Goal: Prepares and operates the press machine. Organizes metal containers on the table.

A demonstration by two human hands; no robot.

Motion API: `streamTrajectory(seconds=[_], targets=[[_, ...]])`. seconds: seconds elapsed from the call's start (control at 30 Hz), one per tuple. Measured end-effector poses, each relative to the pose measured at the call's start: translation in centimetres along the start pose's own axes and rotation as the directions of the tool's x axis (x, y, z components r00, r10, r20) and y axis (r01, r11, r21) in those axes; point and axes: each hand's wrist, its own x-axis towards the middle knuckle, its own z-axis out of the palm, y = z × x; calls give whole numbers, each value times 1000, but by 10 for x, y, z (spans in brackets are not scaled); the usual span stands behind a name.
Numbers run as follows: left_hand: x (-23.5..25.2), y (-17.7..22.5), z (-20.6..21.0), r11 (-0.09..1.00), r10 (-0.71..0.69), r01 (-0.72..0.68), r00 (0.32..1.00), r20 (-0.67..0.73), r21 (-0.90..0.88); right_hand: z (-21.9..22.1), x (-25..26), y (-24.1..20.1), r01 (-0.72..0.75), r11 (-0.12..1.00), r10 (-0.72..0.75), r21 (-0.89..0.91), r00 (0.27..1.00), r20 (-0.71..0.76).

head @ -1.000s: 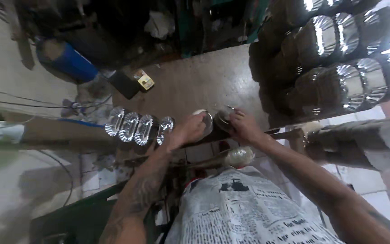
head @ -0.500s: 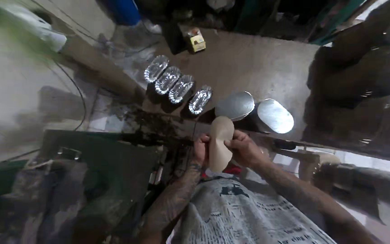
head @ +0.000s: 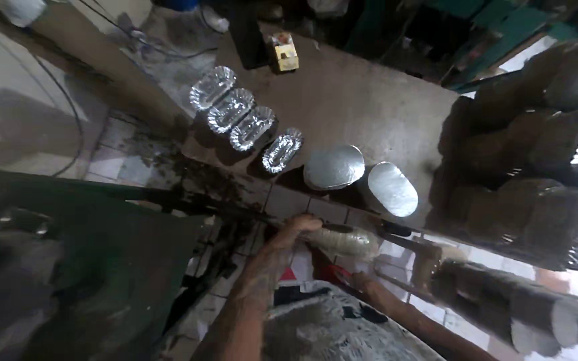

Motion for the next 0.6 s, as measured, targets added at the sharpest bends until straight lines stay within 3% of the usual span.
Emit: streamTrajectory(seconds=[0.07, 0.13, 0.17, 0.27, 0.3, 0.37, 0.4, 0.47, 0.5, 0.53, 0.6], targets=[[-44, -11, -20, 999, 41, -43, 998, -57, -33, -4, -1, 1, 118, 993, -119, -18, 992, -32], [-98, -36, -39, 990, 98, -118, 966, -237, -71, -13, 4, -3, 185, 982, -186, -46, 983, -12], [-129, -53, -43, 964, 176, -237, 909, -377, -120, -18, 8, -6, 192, 980, -192, -52, 981, 11], [-216, -101, -55, 784, 327, -592, 651, -685, -189, -37, 23, -31, 244, 969, -244, 24, 969, -27], [-241, -114, -63, 748, 280, -633, 574, -769, -200, -42, 31, -41, 260, 965, -257, 43, 964, -61], [-283, -135, -87, 588, 25, -739, 423, -906, -329, -48, 47, -69, 332, 941, -319, 64, 934, -163], [-297, -143, -101, 487, -114, -806, 321, -940, -335, -48, 56, -86, 372, 927, -354, 51, 911, -211], [-310, -166, -128, 387, -331, -882, 138, -934, -268, -50, 70, -126, 434, 901, -413, 18, 868, -276], [-310, -180, -132, 432, -369, -874, 54, -928, -222, -52, 75, -149, 451, 893, -431, 10, 858, -279], [-309, -198, -124, 578, -345, -787, 3, -939, -215, -51, 83, -169, 478, 878, -458, -1, 842, -285], [-306, -250, -86, 877, -316, -348, 101, -943, -331, -47, 103, -205, 551, 834, -531, -31, 786, -317]])
